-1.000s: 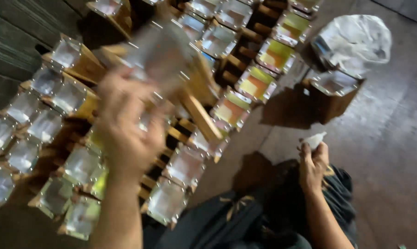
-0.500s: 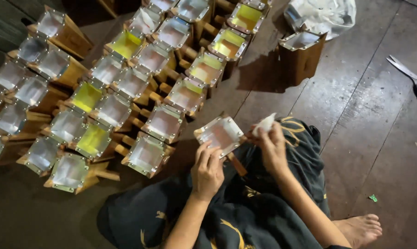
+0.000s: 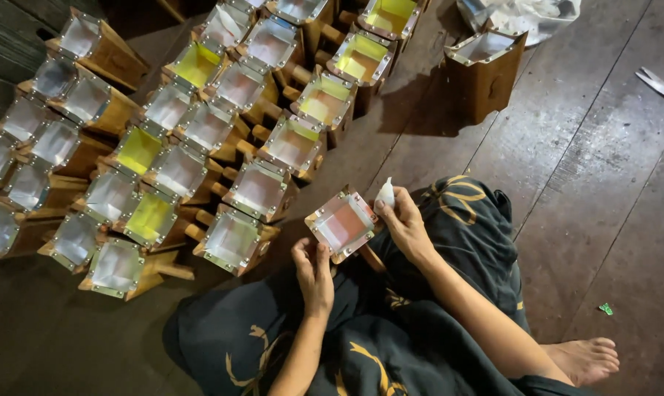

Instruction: Applying sealant or glue to the edges of small wooden box frames with metal inserts

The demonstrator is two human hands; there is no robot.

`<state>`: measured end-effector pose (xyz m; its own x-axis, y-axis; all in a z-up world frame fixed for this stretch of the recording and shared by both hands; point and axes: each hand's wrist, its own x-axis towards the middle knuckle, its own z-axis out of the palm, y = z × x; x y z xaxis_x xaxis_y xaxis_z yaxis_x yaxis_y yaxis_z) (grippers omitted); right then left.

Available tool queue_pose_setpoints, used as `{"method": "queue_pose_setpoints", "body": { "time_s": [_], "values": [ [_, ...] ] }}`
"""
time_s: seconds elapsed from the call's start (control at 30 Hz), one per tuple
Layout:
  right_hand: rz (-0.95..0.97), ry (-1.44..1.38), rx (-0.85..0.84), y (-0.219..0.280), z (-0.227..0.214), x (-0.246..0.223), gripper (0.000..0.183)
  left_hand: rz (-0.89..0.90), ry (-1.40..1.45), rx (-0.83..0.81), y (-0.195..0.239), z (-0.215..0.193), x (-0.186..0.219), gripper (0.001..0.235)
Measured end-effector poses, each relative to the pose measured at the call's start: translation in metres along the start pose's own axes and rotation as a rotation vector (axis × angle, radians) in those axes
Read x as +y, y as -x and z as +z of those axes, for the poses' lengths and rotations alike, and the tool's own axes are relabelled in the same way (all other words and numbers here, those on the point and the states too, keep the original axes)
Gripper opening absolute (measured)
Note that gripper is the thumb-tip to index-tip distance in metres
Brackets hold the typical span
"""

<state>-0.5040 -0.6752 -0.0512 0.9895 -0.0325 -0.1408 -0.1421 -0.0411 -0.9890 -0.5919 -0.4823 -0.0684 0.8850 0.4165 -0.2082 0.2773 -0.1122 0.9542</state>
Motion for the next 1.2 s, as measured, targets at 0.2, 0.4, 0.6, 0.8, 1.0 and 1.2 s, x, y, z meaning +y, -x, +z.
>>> {"method": "queue_pose_setpoints", "body": {
  "time_s": [0.2, 0.4, 0.6, 0.8, 1.0, 1.2],
  "values": [
    [-0.015, 0.029, -0.013, -0.003, 0.002, -0.001, 0.025, -0.196, 0.2, -0.113, -0.018, 0.0, 0.05, 0.064],
    [0.046, -0.062, 0.051, -0.002, -0.005, 0.002, 0.022, -0.306, 0.511, -0.142, -0.02, 0.01, 0.05, 0.061],
    [0.002, -0.073, 0.211, 0.005, -0.014, 0.005, 0.024, -0.207, 0.586, -0.272, -0.019, 0.021, 0.055, 0.059],
    [-0.104, -0.043, 0.245, 0.016, -0.013, -0.009, 0.028, -0.096, 0.472, -0.358, -0.016, 0.016, 0.074, 0.057],
    [-0.224, -0.097, 0.223, 0.009, -0.019, -0.021, 0.029, -0.039, 0.513, -0.409, -0.02, 0.019, 0.061, 0.072],
    [-0.396, 0.091, 0.269, 0.026, -0.052, -0.039, 0.028, 0.081, 0.536, -0.305, -0.017, 0.023, 0.053, 0.071]
  ]
}}
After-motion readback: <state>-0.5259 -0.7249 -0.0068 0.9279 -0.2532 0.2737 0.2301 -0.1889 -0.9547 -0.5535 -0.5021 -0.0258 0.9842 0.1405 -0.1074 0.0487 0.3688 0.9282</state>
